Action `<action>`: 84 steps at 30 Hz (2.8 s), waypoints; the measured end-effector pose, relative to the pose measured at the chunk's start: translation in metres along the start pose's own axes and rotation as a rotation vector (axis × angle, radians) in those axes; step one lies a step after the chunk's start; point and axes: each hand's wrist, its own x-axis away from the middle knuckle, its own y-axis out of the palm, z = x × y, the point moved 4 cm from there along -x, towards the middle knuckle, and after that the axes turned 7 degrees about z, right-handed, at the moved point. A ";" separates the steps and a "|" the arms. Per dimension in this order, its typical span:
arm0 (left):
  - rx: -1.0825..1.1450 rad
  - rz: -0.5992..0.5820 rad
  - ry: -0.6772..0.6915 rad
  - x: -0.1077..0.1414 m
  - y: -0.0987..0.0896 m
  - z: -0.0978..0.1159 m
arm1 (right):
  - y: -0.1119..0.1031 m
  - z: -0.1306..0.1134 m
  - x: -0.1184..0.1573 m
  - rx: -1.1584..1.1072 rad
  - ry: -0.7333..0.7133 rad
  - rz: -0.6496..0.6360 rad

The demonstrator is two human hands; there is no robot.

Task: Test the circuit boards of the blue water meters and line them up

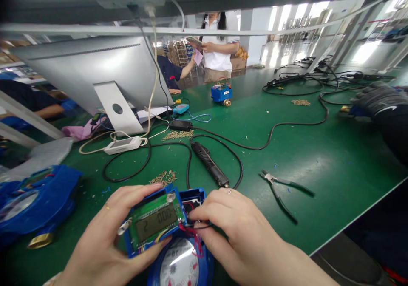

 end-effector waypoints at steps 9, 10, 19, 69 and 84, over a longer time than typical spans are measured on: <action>-0.023 0.005 -0.008 0.000 -0.004 0.000 | 0.001 -0.013 -0.002 0.167 -0.074 0.087; -0.024 0.004 -0.004 0.000 -0.004 0.000 | 0.003 -0.013 -0.002 0.186 -0.083 0.084; -0.061 -0.019 0.023 -0.001 -0.006 0.002 | -0.002 -0.018 -0.006 0.406 -0.231 0.096; -0.028 -0.075 0.061 0.000 -0.007 0.002 | 0.012 -0.008 -0.018 0.062 0.352 -0.186; 0.017 0.030 -0.074 -0.002 0.000 -0.020 | 0.011 0.033 -0.017 -0.604 0.694 -0.206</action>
